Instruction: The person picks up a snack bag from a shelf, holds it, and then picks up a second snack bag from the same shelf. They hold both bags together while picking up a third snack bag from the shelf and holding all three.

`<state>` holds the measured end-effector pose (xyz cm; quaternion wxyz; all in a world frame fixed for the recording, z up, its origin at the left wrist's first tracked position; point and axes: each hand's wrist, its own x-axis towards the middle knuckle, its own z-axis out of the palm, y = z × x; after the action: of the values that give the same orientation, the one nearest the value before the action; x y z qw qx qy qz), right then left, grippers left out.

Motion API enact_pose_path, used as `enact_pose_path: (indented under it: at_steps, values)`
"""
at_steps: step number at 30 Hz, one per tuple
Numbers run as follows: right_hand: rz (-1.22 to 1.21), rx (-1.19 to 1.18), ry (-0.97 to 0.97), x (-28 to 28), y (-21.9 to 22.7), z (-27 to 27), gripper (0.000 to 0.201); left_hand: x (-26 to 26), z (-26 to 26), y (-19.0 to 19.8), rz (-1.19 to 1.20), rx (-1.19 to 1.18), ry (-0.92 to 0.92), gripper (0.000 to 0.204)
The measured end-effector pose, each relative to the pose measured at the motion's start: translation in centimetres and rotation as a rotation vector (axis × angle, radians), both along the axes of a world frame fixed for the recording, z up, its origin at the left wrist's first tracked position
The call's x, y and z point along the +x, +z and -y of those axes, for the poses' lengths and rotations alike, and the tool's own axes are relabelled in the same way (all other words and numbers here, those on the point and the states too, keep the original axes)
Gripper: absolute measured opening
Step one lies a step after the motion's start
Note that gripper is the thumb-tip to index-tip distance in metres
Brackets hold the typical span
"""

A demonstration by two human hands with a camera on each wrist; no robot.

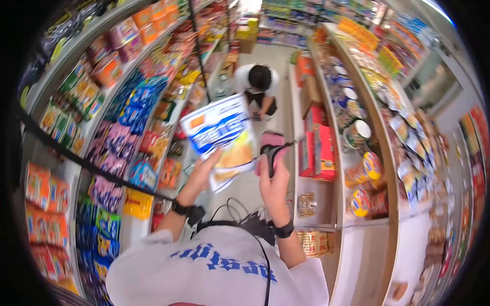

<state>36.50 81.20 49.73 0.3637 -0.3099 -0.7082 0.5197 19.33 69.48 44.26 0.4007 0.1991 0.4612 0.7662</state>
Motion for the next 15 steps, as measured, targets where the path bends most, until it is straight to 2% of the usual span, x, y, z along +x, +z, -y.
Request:
enact_pose_path:
  at_steps: [1,3,4,5,6,7,9,10,11,12,14,15]
  values:
    - [-0.049,0.221,0.054,-0.9,-0.2,-0.9,0.029,0.5,-2.2,0.5,0.006,0.036,-0.023,0.045]
    - [-0.154,0.679,0.101,-1.8,-0.5,-2.4,0.048,2.1,-5.5,2.8,0.240,0.123,-0.118,0.052]
    - [-0.024,0.735,0.128,-1.4,0.1,-2.4,0.061,2.1,-7.8,2.4,0.140,0.032,-0.016,0.058]
    - [0.108,0.791,0.153,-0.9,0.8,-2.6,0.075,2.5,-8.9,2.1,0.224,0.071,-0.022,0.062]
    - [0.131,0.869,0.241,-0.7,-0.5,-3.7,0.078,0.8,-10.6,1.1,0.302,0.149,-0.163,0.062]
    - [0.134,0.873,0.256,-0.2,-0.8,-4.8,0.079,0.3,-12.0,2.7,0.385,0.228,-0.302,0.063]
    - [0.142,0.882,0.288,0.6,-1.1,-6.7,0.079,2.7,-14.0,4.8,0.310,0.199,-0.197,0.060]
    - [0.147,0.863,0.197,1.3,-0.5,-8.6,0.073,3.8,-15.2,5.2,0.297,0.167,-0.139,0.058]
    - [0.036,0.748,0.065,1.6,-0.6,-10.8,0.065,4.7,-16.3,5.1,0.287,0.135,-0.078,0.057]
    - [-0.068,0.634,-0.061,1.7,-1.0,-13.2,0.057,4.9,-17.3,4.3,0.325,0.169,-0.127,0.055]
    - [-0.245,0.156,-0.069,3.1,-3.0,-17.4,0.041,5.9,-18.5,5.1,0.355,0.138,-0.093,0.055]
    - [-0.315,-0.209,0.043,4.0,-4.5,-19.3,0.035,5.8,-19.1,5.2,0.355,0.133,-0.078,0.055]
